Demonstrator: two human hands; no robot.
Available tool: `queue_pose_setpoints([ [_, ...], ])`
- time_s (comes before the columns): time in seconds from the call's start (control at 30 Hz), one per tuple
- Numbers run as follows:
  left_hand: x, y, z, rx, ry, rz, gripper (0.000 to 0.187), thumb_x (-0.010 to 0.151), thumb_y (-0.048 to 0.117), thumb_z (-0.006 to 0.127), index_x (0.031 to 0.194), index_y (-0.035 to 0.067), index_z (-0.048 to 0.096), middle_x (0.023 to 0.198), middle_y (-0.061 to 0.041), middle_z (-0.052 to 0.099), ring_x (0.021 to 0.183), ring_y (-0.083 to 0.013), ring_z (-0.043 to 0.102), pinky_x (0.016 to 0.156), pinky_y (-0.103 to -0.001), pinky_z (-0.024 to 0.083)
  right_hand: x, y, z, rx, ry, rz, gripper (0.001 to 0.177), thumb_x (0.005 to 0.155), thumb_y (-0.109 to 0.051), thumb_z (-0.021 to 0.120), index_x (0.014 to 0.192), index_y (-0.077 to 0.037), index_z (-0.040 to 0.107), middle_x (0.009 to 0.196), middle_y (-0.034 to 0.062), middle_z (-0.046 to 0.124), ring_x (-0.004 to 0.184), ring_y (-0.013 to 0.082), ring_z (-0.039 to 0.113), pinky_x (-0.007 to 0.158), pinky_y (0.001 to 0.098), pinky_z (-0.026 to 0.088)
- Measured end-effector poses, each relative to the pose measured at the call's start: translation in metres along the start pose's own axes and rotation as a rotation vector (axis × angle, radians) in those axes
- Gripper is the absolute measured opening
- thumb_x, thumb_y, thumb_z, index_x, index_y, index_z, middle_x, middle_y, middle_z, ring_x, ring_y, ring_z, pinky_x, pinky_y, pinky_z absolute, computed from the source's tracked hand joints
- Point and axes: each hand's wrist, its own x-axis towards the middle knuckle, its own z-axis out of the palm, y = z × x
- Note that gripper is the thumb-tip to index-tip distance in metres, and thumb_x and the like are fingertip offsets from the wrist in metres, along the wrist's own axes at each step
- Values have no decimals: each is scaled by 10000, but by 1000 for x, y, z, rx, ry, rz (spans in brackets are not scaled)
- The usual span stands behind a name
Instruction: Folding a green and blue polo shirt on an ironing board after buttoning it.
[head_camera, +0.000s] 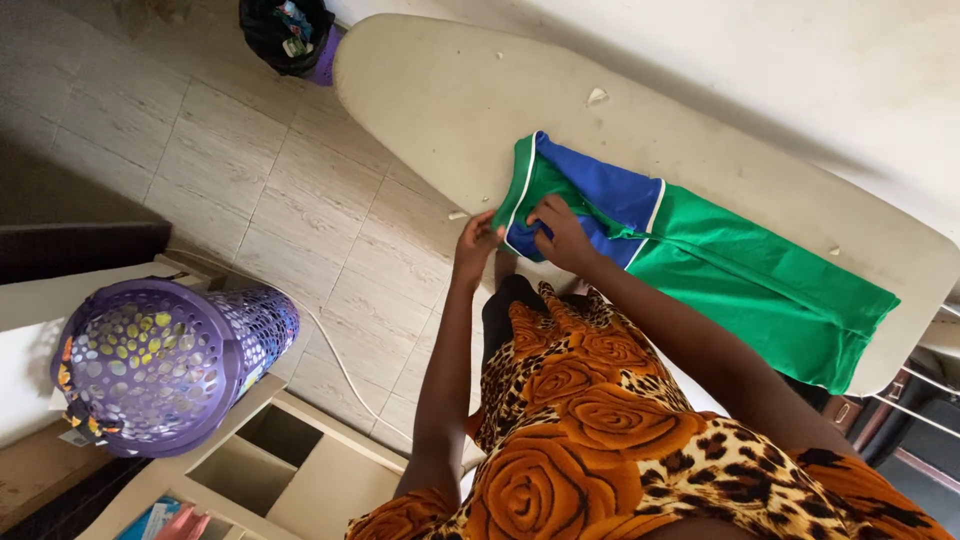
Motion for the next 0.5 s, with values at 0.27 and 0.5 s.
queue_pose_setpoints([
  [0.27,-25,19,15,49,-108,-7,541,735,83,885,1216,41,642,1010,-58,661,892,-146,645,794,-308,557,-1,-4,0,84,87,107,265,800,61,513,1049,0,582,1044,180,516,946,369,557,810,421,473],
  [0.5,3,42,14,209,-198,147,338,810,-104,595,1112,-7,713,927,-57,728,816,-130,656,736,-285,535,-6,-9,0,142,145,157,298,801,99,449,1068,15,553,1043,193,468,882,344,507,769,384,446],
])
